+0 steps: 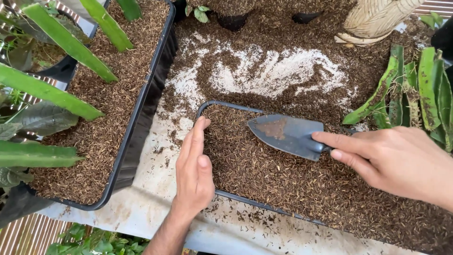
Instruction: Using a hand trowel to fill a plastic planting tray with soil and leveling it out.
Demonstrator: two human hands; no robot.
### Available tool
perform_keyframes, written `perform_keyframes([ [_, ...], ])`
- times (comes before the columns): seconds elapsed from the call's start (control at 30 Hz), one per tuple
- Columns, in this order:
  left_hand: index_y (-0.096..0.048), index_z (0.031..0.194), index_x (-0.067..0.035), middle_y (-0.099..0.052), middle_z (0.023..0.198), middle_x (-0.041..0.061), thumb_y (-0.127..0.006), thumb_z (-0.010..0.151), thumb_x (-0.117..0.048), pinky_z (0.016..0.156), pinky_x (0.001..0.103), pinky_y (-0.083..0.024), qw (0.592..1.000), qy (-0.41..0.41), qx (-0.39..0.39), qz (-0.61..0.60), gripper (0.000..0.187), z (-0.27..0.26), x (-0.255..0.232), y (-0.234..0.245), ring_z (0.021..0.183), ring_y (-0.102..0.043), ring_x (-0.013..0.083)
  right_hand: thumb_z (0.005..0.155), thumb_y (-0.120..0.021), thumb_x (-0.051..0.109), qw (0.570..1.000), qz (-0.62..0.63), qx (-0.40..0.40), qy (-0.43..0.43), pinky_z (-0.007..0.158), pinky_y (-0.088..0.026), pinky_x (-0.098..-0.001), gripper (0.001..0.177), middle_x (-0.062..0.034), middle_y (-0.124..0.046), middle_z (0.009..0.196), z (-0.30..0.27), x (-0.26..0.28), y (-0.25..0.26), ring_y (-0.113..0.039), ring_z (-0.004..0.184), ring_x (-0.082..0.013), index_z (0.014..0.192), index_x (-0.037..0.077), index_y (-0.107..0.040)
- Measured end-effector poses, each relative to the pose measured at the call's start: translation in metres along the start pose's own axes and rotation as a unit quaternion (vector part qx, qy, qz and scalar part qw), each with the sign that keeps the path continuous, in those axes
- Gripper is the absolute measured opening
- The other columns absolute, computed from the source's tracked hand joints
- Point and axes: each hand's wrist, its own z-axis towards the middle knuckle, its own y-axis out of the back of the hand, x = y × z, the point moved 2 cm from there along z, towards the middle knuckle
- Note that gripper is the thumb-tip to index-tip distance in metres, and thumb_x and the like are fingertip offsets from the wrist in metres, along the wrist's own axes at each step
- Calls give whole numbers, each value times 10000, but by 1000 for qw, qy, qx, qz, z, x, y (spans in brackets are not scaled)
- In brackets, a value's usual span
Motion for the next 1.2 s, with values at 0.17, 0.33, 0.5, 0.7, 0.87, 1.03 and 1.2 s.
perform_keyframes([
  [0.17, -278, 1341, 38, -463, 1301, 250, -69, 978, -501, 1009, 402, -435, 1000, -9, 1, 11, 682, 1, -2, 0, 1204, -500, 310, 829, -328, 547, 994, -37, 104, -24, 362, -433, -264, 513, 131, -684, 748, 10, 14, -7, -631, 469, -95, 1337, 555, -258],
  [0.33, -272, 1338, 47, -456, 1305, 260, -70, 979, -481, 1022, 406, -422, 1000, -19, 9, 20, 669, 0, -1, -1, 1211, -494, 313, 848, -285, 571, 986, -76, 147, -34, 349, -343, -208, 509, 121, -650, 633, 12, 10, -6, -533, 394, -46, 1348, 582, -191],
  [0.5, -275, 1349, 34, -472, 1298, 238, -81, 980, -476, 1013, 396, -416, 999, -14, -1, 31, 658, -1, -2, 1, 1207, -494, 299, 848, -302, 551, 989, -49, 135, -43, 363, -373, -240, 490, 115, -682, 717, 5, 11, -3, -578, 434, -77, 1332, 586, -234],
  [0.7, -262, 1354, 25, -456, 1314, 236, -77, 974, -477, 982, 396, -445, 1000, -15, 4, 21, 656, -2, 3, -2, 1201, -500, 299, 809, -345, 515, 997, -9, 40, -58, 355, -378, -277, 518, 162, -715, 721, -6, -11, -2, -563, 374, -106, 1320, 576, -292],
  [0.87, -270, 1351, 31, -471, 1297, 245, -82, 981, -470, 981, 400, -444, 999, -28, 4, 32, 650, -1, 2, -2, 1193, -506, 306, 830, -346, 512, 997, 1, 62, -53, 345, -336, -241, 466, 74, -617, 463, 6, 1, 5, -455, 330, -88, 1294, 560, -348],
  [1.03, -274, 1346, 46, -476, 1286, 255, -87, 989, -458, 986, 403, -444, 999, -32, 5, 38, 646, -1, -1, 0, 1188, -508, 311, 841, -319, 542, 992, -34, 112, -50, 348, -317, -222, 481, 101, -653, 546, 6, 4, -6, -490, 367, -63, 1319, 569, -284],
  [1.2, -274, 1353, 34, -476, 1291, 235, -92, 980, -479, 1000, 389, -428, 1000, -11, 7, 25, 660, 2, -6, 4, 1208, -487, 304, 828, -344, 522, 998, -16, 63, -15, 273, -287, -229, 481, 122, -728, 837, 2, -3, -13, -439, 275, -78, 1307, 550, -310],
])
